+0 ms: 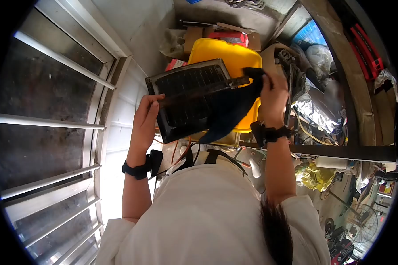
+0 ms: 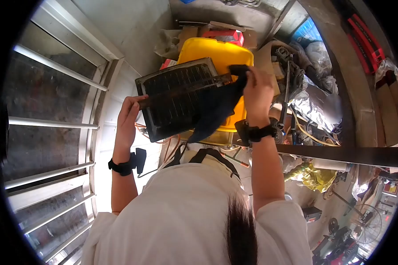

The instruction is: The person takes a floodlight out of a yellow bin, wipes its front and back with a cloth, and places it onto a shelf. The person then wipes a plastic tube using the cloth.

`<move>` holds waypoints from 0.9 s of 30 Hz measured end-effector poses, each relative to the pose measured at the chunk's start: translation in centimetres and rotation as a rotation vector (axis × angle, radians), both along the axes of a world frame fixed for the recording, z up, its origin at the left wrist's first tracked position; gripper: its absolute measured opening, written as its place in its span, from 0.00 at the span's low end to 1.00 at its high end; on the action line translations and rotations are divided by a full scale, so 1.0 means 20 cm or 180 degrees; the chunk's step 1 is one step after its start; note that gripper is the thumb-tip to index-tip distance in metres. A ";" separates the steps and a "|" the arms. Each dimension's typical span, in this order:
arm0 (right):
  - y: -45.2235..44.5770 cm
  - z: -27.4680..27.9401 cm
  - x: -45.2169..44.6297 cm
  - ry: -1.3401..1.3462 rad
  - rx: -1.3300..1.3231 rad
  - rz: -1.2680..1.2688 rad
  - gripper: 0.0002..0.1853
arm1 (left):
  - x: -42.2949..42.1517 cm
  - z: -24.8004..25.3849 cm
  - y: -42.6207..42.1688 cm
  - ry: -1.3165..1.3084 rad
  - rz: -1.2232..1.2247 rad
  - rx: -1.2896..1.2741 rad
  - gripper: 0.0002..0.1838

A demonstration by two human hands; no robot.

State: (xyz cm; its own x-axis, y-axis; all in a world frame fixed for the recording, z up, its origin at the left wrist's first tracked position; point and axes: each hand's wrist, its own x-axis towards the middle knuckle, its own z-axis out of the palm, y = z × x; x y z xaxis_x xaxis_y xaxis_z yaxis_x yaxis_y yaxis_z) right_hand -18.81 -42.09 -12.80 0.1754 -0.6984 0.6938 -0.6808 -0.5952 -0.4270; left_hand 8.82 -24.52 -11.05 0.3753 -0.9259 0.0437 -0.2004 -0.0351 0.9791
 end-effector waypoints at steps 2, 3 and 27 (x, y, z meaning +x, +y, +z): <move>0.00 0.06 -0.01 -0.0542 -0.0025 -0.0205 0.10 | -0.01 0.01 0.00 -0.0141 0.0019 0.0016 0.12; 0.01 0.08 0.02 -0.0558 -0.0082 0.0094 0.10 | -0.01 0.01 0.00 -0.0209 0.0027 0.0036 0.12; -0.10 0.10 -0.02 -0.2057 0.1678 0.0649 0.10 | -0.02 0.04 0.12 0.0153 0.0227 -0.0402 0.22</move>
